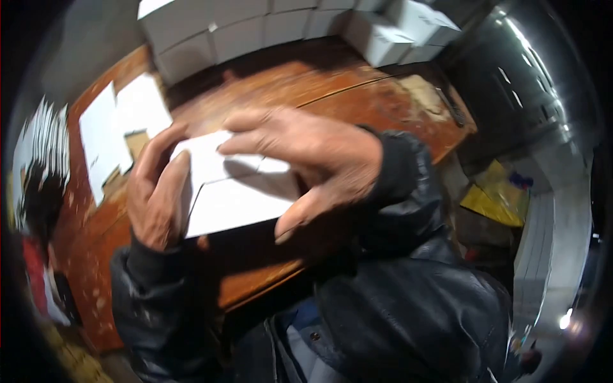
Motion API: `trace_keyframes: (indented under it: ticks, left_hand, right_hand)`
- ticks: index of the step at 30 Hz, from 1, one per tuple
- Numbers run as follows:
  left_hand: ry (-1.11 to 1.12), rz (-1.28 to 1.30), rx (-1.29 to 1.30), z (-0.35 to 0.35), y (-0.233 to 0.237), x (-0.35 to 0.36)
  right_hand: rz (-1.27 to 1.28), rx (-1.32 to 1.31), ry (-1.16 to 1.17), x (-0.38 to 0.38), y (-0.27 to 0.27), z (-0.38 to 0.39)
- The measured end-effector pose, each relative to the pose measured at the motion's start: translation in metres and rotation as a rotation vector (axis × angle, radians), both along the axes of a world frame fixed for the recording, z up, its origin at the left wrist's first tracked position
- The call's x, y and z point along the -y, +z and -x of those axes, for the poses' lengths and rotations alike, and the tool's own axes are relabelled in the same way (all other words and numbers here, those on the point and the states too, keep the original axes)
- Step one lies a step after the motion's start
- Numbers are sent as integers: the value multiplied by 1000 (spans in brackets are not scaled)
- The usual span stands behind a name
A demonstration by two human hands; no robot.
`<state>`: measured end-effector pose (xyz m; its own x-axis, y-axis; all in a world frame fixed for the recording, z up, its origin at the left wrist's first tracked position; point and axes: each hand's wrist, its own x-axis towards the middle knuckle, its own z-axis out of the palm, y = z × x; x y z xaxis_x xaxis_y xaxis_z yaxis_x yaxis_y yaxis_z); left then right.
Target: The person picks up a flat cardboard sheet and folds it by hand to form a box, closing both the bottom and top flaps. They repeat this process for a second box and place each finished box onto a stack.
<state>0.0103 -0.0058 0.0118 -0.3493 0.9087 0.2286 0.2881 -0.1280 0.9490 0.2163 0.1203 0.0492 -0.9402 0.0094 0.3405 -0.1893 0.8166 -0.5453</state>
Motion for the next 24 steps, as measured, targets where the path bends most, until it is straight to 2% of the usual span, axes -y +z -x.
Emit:
trace_keyframes:
  ticks: [1,4,10,12,14,16,18,21,22,24]
  left_hand:
    - [-21,2,93,1,-2,1]
    - [-28,-5,104,5,-9,3]
    - [31,-104,193,4,-14,0]
    - [41,-88,248,5,-12,1]
    - [61,-68,249,7,-8,1]
    - [33,-62,224,12,-12,0]
    - [16,-49,184,14,-15,-1]
    - [16,-61,212,11,-15,0]
    - [17,-62,203,11,-16,0]
    - [31,-68,131,13,-17,-1]
  right_hand:
    - [2,-17,0,0,-2,0]
    - [10,-24,28,-1,-6,-6]
    - [13,11,-175,7,-2,-22]
    - [32,-122,-196,-8,0,-33]
    - [205,-265,-231,-29,-9,-43]
    - [-93,-188,-529,-45,1,-61]
    - [-258,-151,-755,-71,-10,-75]
    - [-512,-229,-1081,-103,-28,-86]
    - [-439,-212,-1168,-109,-35,-88]
    - [-545,-260,-1263,-108,-38,-84]
